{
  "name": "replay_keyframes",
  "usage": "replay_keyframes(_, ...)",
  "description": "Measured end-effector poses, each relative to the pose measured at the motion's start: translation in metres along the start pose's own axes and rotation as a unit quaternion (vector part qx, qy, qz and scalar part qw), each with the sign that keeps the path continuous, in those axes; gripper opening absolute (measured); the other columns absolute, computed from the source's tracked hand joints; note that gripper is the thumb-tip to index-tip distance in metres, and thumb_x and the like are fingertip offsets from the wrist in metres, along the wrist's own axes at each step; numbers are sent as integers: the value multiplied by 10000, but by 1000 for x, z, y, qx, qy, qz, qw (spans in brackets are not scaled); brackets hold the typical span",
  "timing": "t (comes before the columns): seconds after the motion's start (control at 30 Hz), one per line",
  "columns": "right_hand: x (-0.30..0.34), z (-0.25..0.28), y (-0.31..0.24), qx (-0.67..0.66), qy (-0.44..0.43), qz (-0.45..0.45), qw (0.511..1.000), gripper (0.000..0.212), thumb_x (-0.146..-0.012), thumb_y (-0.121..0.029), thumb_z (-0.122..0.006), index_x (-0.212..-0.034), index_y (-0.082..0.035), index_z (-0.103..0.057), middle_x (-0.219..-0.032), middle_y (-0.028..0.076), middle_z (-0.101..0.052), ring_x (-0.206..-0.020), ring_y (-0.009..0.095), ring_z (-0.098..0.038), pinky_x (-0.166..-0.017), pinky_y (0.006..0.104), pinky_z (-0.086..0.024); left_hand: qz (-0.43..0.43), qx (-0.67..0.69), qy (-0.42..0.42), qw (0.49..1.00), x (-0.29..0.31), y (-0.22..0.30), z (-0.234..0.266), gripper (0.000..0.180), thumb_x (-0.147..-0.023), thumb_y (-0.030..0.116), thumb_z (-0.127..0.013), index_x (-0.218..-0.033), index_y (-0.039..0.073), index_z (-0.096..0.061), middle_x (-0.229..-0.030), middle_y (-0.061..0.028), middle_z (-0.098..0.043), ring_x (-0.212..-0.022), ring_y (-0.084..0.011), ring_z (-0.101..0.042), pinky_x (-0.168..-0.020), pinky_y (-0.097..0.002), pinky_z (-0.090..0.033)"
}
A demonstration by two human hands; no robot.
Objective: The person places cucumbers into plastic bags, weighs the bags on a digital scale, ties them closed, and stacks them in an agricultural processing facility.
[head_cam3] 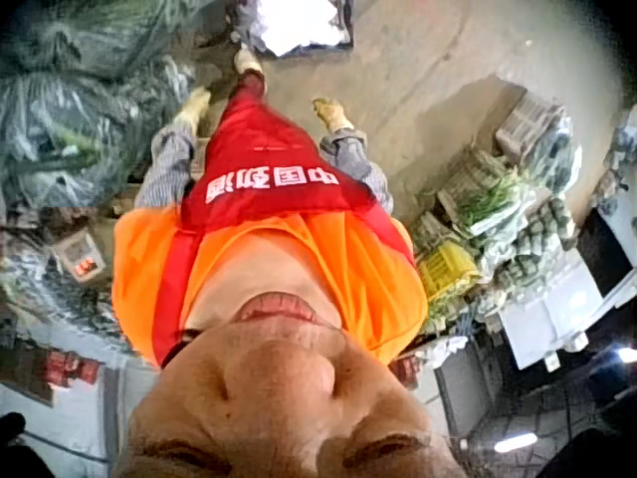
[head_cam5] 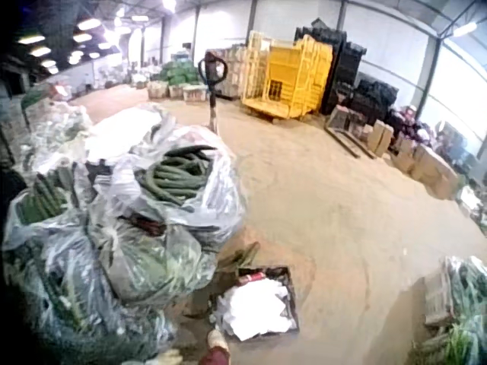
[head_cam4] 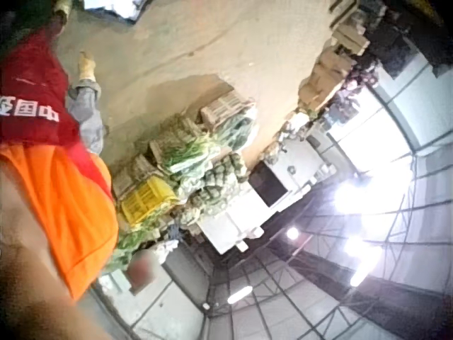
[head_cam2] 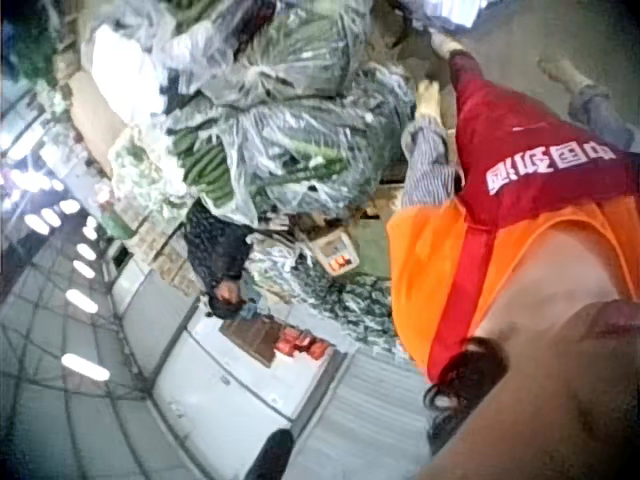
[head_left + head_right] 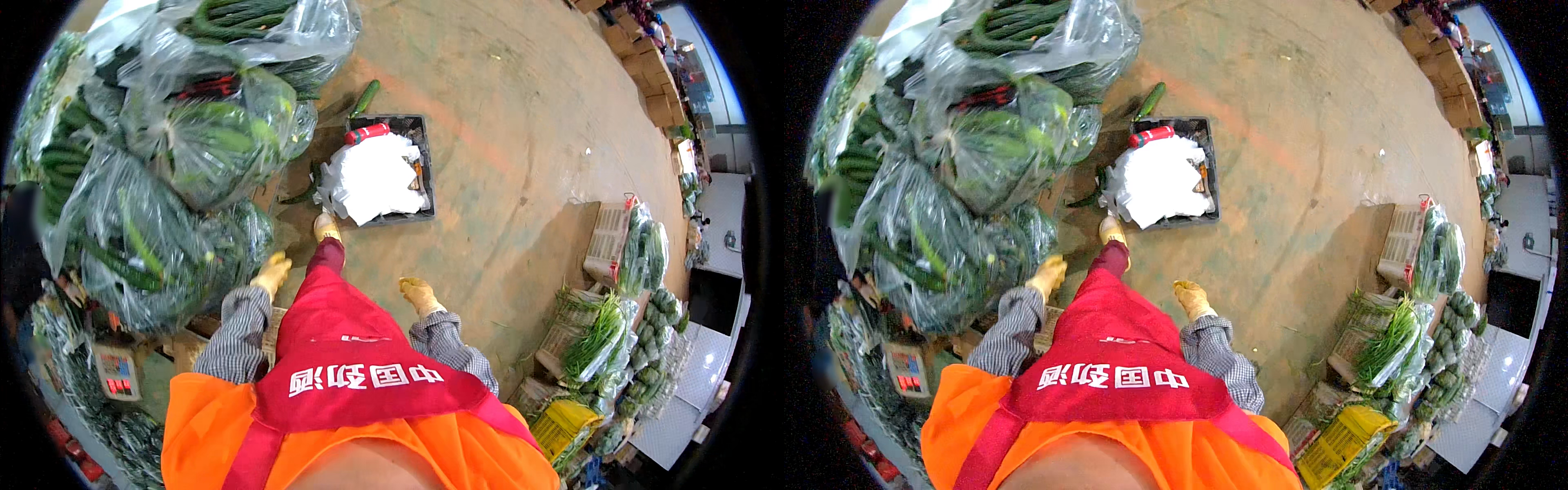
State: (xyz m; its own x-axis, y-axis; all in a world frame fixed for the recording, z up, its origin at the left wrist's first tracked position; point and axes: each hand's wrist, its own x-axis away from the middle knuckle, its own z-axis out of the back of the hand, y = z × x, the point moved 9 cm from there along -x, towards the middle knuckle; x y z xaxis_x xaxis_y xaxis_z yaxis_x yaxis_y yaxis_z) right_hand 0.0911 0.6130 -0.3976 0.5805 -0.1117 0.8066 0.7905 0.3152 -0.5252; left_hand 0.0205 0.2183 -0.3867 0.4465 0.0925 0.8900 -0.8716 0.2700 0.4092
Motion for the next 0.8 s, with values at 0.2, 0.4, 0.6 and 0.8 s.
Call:
replay_keyframes(0.2, -27, -6, -66, -273, -35, -55, 960, 283, -844, -140, -502, -1093, -26, -573, -849, 0, -589, -700, 80, -514, -641, 217, -437, -253, -234, -17, 939, -98, 227, -81, 895, -759, 358, -606, -1403, 128, -28, -1459, -99, -74, -1338, -247, -92, -1071, -324, -135)
replay_keyframes(0.4, -102, -33, -48, -279, -130, -50, 950, 294, -872, -165, -516, -1126, -19, -543, -916, 15, -592, -772, 86, -526, -691, 215, -425, -147, -377, 57, 913, -239, 281, -125, 883, -796, 464, -533, -1395, 89, -4, -1460, -102, -26, -1347, -228, -9, -1086, -327, -73)
replay_keyframes(0.6, -168, -10, -34, -277, -121, -102, 948, 252, -867, -122, -522, -1095, -20, -558, -937, 26, -595, -820, 105, -528, -740, 222, -422, -6, -256, 141, 956, -377, 175, -121, 811, -795, 363, -554, -1395, 104, -74, -1444, -140, -102, -1334, -256, -108, -1084, -328, -135)
replay_keyframes(0.8, -181, -8, 18, -320, -114, -154, 928, 258, -886, -139, -493, -1102, -11, -556, -999, 70, -601, -875, 130, -553, -786, 247, -435, -116, -419, 228, 871, -454, 120, -133, 847, -717, 92, -556, -1397, 128, -52, -1449, -120, -87, -1336, -243, -103, -1094, -304, -114)
